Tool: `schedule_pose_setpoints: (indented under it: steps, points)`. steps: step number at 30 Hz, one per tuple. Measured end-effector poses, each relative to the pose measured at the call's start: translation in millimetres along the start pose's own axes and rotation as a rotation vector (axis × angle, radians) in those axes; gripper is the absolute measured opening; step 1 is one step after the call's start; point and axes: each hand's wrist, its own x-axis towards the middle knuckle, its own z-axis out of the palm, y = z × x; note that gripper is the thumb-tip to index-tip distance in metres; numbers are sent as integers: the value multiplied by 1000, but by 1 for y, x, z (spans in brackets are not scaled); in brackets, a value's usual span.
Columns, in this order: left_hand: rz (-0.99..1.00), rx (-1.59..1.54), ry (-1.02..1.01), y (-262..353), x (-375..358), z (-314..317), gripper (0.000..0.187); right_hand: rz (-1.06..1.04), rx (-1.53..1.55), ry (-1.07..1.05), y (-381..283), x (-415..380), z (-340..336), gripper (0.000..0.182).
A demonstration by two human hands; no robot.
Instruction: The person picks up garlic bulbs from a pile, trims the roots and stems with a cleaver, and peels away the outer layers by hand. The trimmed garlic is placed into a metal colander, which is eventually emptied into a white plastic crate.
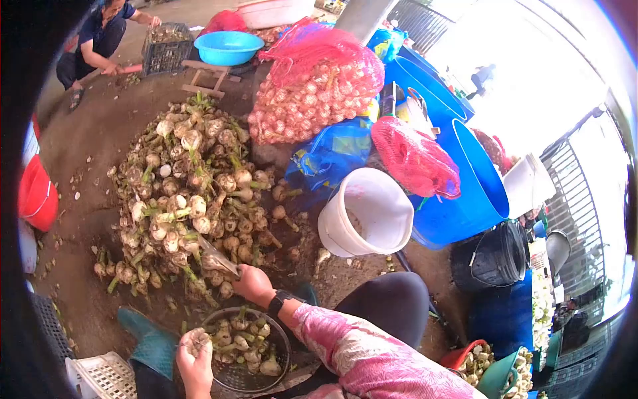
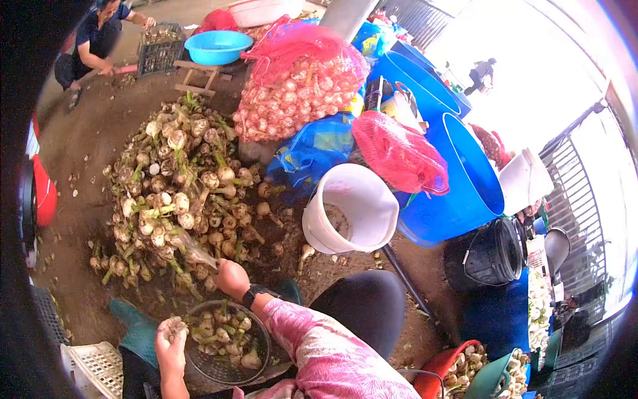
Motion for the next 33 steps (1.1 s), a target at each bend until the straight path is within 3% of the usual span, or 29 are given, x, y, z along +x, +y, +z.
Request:
schedule_pose_setpoints:
  steps: [3,5,6,9,10,16,18,21,22,25,26,29,33]
  points:
    - [3,-132,51,2,-1,-5,28,-6,107,-4,-55,-16,-35,23]
    - [15,-353,48,17,-7,-5,33,-146,139,22,-88,-40,-54,22]
    - [107,-446,147,13,-8,-2,37,-201,166,-14,-96,-53,-55,22]
    - [200,-670,20,34,-16,-4,42,-345,223,-198,-135,-105,-82,20]
    - [147,-827,-106,21,-17,-14,44,-439,266,-163,-132,-116,-71,19]
    - [286,-949,-191,38,-46,-7,41,-580,189,-93,-140,-155,-72,21]
    - [397,-1016,-188,39,-49,-8,38,-559,227,-91,-144,-163,-69,22]
    - [398,-1055,-370,48,-58,-11,36,-510,245,-109,-145,-174,-67,23]
    - [312,-1118,-177,50,-66,-10,35,-492,244,-119,-145,-177,-67,23]
    - [527,-579,-14,28,-52,-38,35,-363,273,106,-141,-174,-77,26]
    - [486,-561,46,25,-51,-39,26,-235,152,18,-137,-164,-89,27]
    - [321,-338,-101,24,-55,-42,37,-177,53,91,-127,-148,-109,27]
    - [457,-219,-57,21,-55,-23,43,-219,-9,190,-118,-140,-114,25]
